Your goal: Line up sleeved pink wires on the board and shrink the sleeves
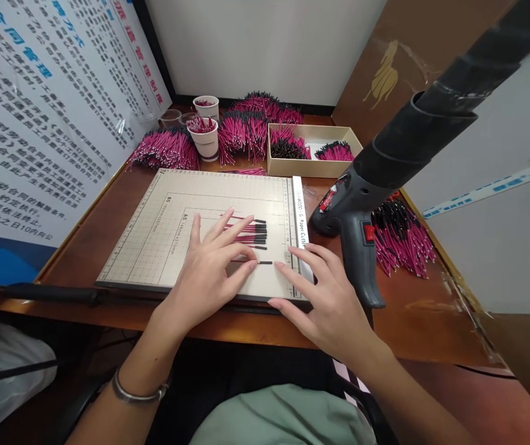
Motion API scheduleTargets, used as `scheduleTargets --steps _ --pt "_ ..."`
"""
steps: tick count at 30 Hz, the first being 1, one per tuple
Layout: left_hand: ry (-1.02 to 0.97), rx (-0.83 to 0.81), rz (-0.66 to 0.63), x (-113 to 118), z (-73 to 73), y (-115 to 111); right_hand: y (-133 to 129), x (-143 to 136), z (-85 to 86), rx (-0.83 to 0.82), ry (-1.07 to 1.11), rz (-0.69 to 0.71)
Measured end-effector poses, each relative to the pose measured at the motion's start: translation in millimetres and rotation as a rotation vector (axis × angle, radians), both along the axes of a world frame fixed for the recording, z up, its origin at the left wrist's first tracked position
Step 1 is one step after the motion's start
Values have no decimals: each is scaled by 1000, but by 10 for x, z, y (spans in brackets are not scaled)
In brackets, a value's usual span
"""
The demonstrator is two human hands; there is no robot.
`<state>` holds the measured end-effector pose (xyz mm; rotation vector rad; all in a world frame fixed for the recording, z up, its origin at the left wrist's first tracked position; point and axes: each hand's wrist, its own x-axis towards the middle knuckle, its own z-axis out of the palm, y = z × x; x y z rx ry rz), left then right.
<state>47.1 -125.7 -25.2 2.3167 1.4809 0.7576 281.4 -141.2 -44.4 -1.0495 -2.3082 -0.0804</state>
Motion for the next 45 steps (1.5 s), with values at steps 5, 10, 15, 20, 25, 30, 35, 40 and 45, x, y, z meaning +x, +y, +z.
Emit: scheduleTargets --steps 5,10,15,20,25,30,35,40,45 --pt "6 13 -13 -17 4 0 -22 -4 -54 -3 61 -2" --pt "12 33 -31 32 13 17 -17 -11 -85 -3 77 13" --pt "-13 28 -18 78 11 12 -18 -8 -102 -4 113 7" --pt "-21 21 -7 36 -5 -4 -14 -3 -108 -3 115 15" --pt "-30 5 -21 16 -10 -8 -5 13 -100 -16 116 50" --pt "-34 -12 -33 8 8 -17 -3 24 -96 -26 125 57" --pt "-7 -3 -24 -16 35 -62 -6 8 -108 -21 165 65" --pt "-15 -28 13 -13 34 -80 -8 4 -121 -29 181 72" --pt "-8 -40 18 -3 31 -68 -19 22 -129 -35 207 79"
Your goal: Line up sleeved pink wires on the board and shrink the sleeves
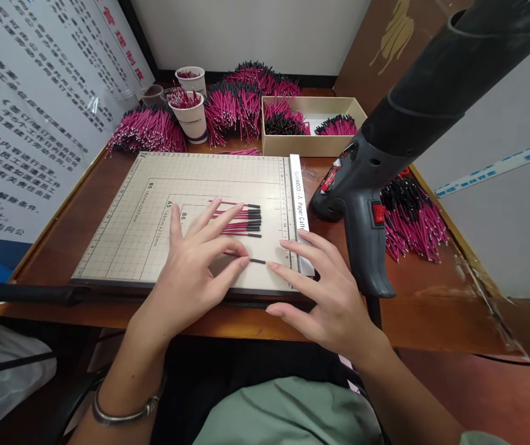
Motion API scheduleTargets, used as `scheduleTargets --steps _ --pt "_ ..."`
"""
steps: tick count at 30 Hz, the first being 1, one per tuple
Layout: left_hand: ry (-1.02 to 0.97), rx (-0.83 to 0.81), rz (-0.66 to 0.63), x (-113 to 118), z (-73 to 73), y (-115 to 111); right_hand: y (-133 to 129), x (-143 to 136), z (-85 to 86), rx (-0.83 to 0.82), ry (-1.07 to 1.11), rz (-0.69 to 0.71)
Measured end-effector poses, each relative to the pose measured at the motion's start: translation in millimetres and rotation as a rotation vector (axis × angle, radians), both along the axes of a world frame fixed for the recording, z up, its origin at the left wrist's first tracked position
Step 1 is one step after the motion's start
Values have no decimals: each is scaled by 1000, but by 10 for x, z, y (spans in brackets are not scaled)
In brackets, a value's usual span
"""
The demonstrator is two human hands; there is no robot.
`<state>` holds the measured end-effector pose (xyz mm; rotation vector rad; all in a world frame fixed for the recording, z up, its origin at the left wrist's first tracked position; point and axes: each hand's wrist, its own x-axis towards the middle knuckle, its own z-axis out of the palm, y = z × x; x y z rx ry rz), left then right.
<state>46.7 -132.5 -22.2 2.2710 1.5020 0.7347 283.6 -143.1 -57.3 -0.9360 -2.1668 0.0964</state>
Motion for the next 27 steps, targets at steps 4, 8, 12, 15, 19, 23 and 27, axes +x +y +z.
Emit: scheduleTargets --steps 4,8,12,15,19,23,27 --pt "-9 6 -7 -7 -5 -5 -3 5 10 -17 -18 4" --pt "-11 21 -5 -9 -13 -10 -1 0 12 -17 -34 7" --pt "-17 23 -10 -9 -5 -7 -6 -5 6 -4 -27 -15" --pt "-18 30 -12 -11 1 -5 -10 1 12 -3 -34 -10" --pt "-17 30 -11 -14 -2 -10 -9 8 26 -13 -50 4" --pt "-7 30 -14 -16 -8 -11 -2 6 35 -28 -64 9" --pt "-2 30 -17 -17 -11 -5 2 6 25 -28 -40 18"
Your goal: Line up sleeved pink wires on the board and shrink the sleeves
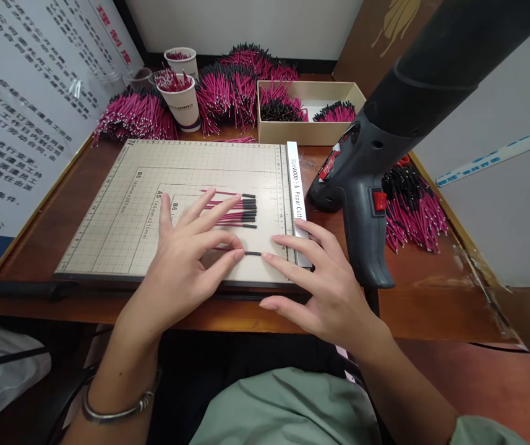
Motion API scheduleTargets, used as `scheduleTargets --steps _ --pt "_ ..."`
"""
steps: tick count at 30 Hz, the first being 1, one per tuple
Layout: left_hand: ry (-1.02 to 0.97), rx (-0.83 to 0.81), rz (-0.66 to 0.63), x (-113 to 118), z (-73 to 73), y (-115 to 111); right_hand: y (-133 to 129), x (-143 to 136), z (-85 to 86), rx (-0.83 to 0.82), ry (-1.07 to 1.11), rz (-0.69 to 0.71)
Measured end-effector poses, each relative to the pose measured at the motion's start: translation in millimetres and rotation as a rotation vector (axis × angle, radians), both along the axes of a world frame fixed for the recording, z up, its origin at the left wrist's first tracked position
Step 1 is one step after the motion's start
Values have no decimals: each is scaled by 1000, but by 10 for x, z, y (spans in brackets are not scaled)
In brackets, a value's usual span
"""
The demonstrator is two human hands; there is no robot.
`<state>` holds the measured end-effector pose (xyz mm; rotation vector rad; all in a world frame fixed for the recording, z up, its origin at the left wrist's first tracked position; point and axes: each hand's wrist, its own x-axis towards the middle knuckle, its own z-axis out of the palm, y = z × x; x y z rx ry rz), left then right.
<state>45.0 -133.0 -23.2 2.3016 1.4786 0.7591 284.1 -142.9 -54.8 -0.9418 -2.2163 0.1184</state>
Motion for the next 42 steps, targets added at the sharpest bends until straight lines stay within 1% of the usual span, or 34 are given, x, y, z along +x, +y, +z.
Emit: scheduleTargets --steps 7,14,17,19,21,23,24,26,28,29,31,33,37,42 --pt "-15 2 4 4 3 -7 -9 -8 -30 7 70 -18" --pt "-2 8 -7 -7 5 -12 3 6 4 -16 4 8" --pt "-1 8 -3 -7 -4 -14 -10 -10 -4 -19 -16 -9" --pt "-3 4 3 -5 -9 -13 -16 4 27 -31 -6 -16" --pt "-5 0 3 -3 -11 -10 11 58 127 -46 -6 2" --pt "-5 -6 -2 -2 -8 -7 93 141 294 -39 -53 47" --pt "-4 -7 -4 -1 -6 -7 159 184 391 -38 -107 87" --pt "0 -12 -2 -1 1 -9 327 249 567 -20 -240 124" --pt "0 -18 5 -1 8 -13 511 273 676 32 -330 181" --pt "-1 -21 7 0 12 -15 592 271 697 50 -355 201" --pt "-2 -23 8 0 17 -18 705 254 683 52 -369 244" --pt "-2 -19 11 0 20 -18 733 245 627 20 -356 268" --pt "-1 -18 8 -4 26 -22 613 276 539 -8 -330 330" --pt "0 -24 16 -13 21 -30 491 271 520 5 -361 403"
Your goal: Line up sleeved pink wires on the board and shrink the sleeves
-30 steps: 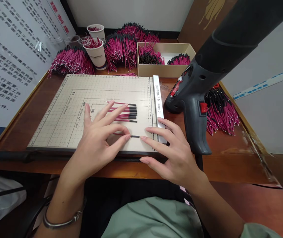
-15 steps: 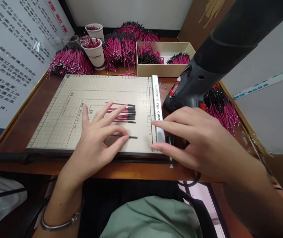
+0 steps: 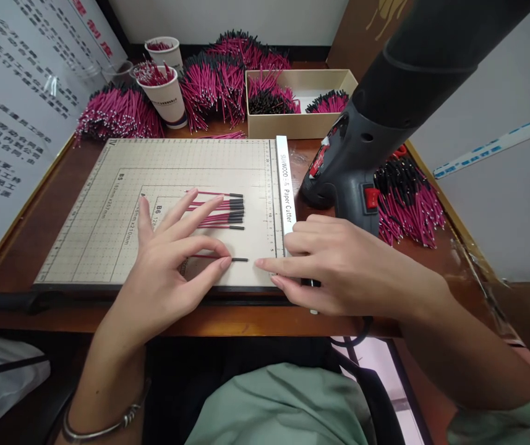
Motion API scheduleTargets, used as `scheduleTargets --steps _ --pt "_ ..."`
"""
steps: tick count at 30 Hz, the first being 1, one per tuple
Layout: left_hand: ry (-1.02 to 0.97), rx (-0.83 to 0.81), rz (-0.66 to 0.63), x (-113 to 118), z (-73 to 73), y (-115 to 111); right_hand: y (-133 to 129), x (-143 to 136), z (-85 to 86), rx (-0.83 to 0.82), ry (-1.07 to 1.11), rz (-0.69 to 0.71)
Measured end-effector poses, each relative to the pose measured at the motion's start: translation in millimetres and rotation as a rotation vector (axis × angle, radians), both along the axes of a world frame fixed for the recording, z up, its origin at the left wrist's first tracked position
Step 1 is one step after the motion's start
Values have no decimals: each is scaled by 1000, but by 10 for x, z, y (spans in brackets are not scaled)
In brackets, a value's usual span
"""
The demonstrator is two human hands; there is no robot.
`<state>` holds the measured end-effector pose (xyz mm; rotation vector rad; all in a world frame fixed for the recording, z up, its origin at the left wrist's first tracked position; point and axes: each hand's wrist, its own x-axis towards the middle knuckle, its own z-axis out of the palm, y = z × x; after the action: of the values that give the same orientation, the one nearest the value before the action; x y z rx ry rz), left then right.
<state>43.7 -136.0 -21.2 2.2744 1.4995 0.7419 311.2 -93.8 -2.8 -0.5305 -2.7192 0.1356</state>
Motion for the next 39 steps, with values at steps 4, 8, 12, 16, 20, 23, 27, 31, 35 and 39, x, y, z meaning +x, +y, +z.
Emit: scheduleTargets --steps 4,8,12,16,20,23,27,31,35,39 --pt "7 22 2 -5 -9 1 -5 -39 -30 -7 8 14" --pt "12 29 -6 -11 -13 4 4 -42 -40 -29 7 26" --pt "11 35 -9 -12 -10 4 10 -40 -50 -25 16 1" --pt "7 24 -10 -10 -5 5 6 -45 -77 -14 14 -5" --pt "4 31 -19 -11 -9 7 2 -44 -86 -4 15 -10" --pt "5 35 -29 -14 -13 8 3 -41 -83 -7 14 -9" --pt "4 38 -32 -19 -14 6 8 -38 -76 -20 11 -9" --pt "1 39 -41 -19 -12 3 7 -34 -72 -26 8 8" --pt "-2 41 -34 -11 -5 -12 7 -34 -71 -36 34 11" --pt "-38 38 31 5 -4 -19 18 -38 -71 -3 113 -27"
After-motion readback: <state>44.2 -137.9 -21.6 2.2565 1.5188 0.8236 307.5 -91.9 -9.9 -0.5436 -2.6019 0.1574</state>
